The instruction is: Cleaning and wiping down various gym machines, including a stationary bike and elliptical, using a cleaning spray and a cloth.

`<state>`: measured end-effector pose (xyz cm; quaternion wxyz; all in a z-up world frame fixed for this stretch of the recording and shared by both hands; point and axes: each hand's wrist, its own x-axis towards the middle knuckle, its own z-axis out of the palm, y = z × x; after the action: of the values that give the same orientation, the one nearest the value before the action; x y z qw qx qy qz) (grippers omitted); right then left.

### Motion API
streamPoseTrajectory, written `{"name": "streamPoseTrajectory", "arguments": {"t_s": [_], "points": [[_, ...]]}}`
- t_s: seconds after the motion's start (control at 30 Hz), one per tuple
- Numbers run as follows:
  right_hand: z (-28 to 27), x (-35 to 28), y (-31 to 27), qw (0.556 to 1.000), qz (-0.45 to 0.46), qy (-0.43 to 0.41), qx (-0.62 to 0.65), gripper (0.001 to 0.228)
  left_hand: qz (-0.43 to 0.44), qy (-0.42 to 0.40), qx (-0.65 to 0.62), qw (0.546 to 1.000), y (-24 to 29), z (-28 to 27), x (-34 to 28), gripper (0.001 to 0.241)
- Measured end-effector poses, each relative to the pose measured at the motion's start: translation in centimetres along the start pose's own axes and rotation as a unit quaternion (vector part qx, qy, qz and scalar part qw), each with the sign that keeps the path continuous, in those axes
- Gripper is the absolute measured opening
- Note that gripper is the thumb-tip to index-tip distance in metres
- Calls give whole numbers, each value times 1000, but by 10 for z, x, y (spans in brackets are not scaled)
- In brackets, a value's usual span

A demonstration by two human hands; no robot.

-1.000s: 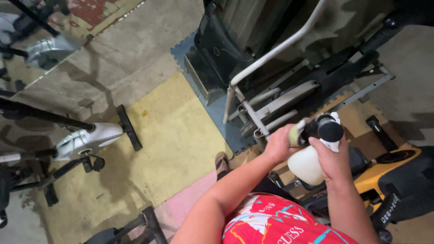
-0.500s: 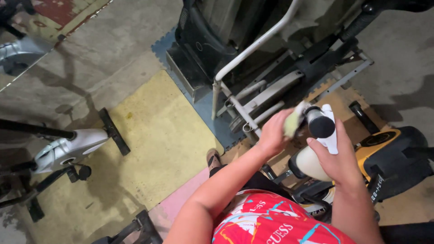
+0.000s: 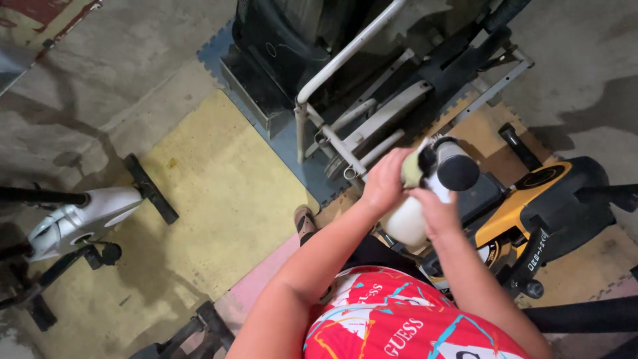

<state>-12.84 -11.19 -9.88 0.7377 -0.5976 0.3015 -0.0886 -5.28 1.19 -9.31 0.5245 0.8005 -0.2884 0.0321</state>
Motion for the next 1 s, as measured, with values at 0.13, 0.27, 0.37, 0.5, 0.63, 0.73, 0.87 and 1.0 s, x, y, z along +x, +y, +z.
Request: {"name": "streamPoseTrajectory", "arguments": {"t_s": [0.13,0.27,0.37,0.5,0.63,0.73,0.87,1.0], "points": [[0,-6,50,997,71,20,-10,73,-42,-31,10,999,-16,-5,-27,63],[1,-2,113,986,155,7,-52,68,-84,-58,63,993,-87,20,-85,51],[4,-6,144,988,119,-68,-64,63,-83,-84,72,990,-108,17,-112,40],[5,-8,158,976,144,-136,-86,56,-156,-146,47,976,-101,1,-112,51],[0,-7,158,965,199,-147,-91,49,-145,-148,13,978,-104,3,-116,52],[-10,4,146,955,263,-119,-64,34,-124,-84,10,989,-90,9,-118,53],[-17,20,97,959,274,-71,-14,30,-80,-27,-2,996,-54,6,-81,69],[-20,18,64,965,238,-86,65,29,-51,-57,-35,996,-45,1,-67,58]]}}
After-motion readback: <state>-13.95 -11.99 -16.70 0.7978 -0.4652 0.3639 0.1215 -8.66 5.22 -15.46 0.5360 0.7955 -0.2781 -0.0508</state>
